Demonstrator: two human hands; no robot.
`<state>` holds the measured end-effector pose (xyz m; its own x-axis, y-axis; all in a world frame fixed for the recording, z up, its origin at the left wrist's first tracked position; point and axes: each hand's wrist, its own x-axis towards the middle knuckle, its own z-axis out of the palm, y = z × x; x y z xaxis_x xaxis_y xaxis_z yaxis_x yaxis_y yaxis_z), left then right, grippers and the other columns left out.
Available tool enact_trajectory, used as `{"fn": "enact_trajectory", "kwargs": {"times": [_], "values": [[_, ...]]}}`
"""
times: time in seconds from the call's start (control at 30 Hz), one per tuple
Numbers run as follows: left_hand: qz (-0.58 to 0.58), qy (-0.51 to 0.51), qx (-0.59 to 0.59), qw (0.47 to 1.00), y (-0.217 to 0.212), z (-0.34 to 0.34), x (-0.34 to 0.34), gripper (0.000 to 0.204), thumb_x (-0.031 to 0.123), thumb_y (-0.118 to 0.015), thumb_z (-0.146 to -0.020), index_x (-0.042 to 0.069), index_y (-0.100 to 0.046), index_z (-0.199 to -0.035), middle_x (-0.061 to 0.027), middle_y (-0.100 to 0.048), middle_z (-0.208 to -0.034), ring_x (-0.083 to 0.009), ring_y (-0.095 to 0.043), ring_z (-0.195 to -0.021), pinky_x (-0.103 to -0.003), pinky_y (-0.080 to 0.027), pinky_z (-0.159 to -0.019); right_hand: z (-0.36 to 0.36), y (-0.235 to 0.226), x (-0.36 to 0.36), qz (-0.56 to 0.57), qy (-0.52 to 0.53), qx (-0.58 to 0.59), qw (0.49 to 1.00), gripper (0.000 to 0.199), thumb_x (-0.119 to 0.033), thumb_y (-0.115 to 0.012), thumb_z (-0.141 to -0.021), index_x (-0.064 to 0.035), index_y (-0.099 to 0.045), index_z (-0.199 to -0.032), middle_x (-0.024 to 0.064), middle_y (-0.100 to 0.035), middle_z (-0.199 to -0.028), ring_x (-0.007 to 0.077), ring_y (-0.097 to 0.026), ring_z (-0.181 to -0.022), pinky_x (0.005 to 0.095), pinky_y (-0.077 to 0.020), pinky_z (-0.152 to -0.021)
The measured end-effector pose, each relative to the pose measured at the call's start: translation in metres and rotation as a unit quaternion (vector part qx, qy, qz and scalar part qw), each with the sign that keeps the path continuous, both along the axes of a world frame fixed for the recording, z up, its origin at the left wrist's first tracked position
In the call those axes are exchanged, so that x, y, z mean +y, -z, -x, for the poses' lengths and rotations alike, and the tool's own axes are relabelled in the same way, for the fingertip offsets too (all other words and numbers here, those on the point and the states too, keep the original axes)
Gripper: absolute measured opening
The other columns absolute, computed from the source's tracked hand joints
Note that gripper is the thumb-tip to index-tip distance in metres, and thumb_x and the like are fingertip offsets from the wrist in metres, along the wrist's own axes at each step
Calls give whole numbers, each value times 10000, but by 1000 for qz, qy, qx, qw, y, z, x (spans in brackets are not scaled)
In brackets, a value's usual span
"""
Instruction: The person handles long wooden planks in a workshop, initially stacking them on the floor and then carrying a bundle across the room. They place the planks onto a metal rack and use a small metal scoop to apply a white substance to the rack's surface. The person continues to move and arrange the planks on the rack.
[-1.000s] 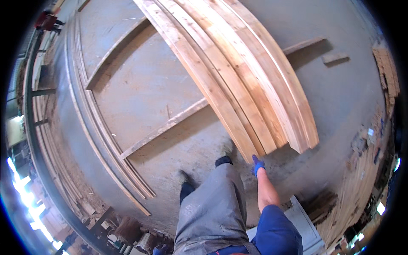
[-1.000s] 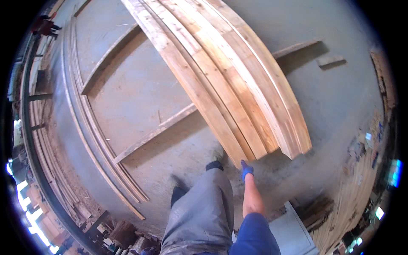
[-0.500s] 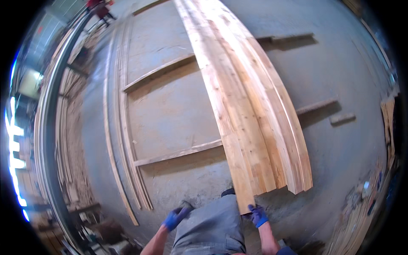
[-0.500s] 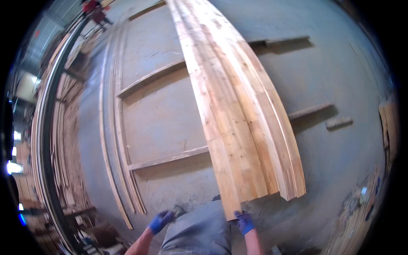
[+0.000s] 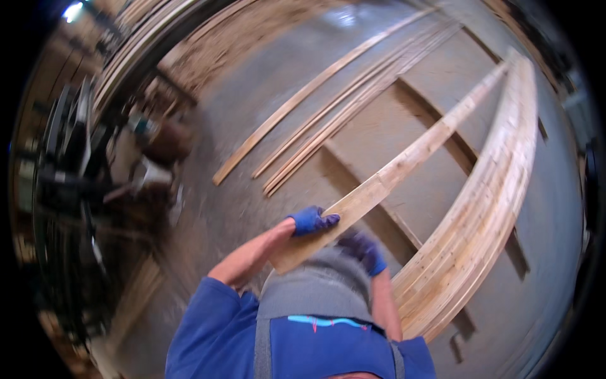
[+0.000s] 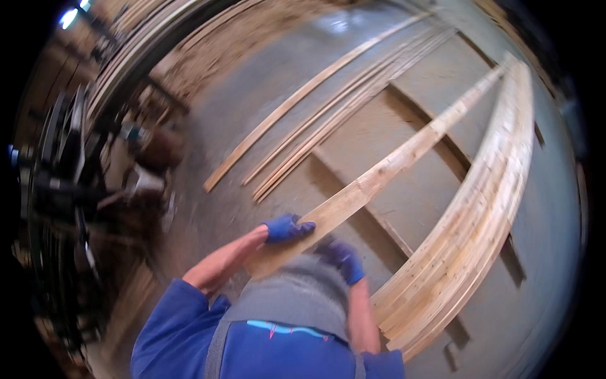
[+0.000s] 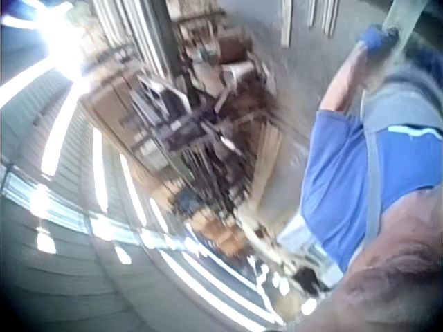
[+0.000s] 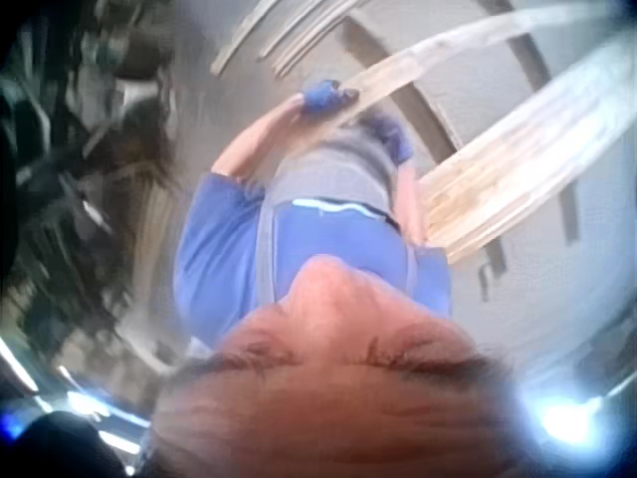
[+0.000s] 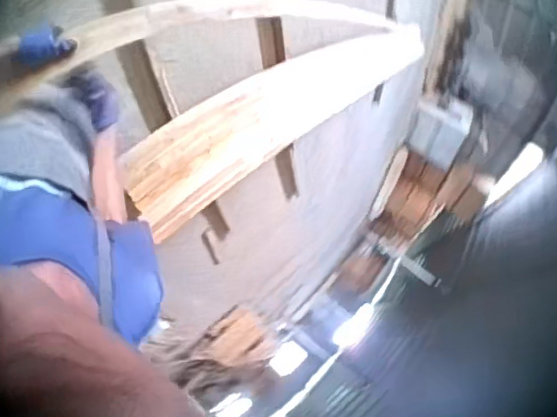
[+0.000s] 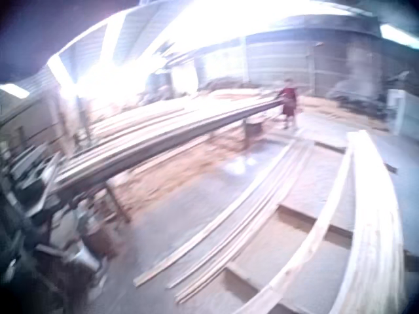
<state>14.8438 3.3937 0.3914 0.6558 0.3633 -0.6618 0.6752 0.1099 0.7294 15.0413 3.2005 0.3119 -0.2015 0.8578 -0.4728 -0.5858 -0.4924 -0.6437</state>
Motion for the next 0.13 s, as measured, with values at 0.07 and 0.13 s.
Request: {"fn": "enact_trajectory", "kwargs": {"times": [0.07, 0.13], "values": [[-57, 11, 110, 992, 8, 91, 17, 737, 665, -528, -878, -25, -687, -1079, -214, -693, -1027, -293, -659, -926, -422, -491, -828, -16, 19, 63, 109, 106, 57, 987, 637, -557, -341, -1001, -154, -340, -1495, 129, -475, -1453, 301, -519, -1262, 455, -462, -1008], [-63, 27, 127, 990, -15, 148, 44, 728, 662, -526, -882, -15, -686, -1096, -232, -684, -1087, -315, -656, -969, -435, -482, -848, -22, 64, 102, 61, 108, 131, 984, 670, -593, -345, -987, -162, -338, -1499, 133, -457, -1468, 327, -481, -1313, 479, -427, -1054]]}}
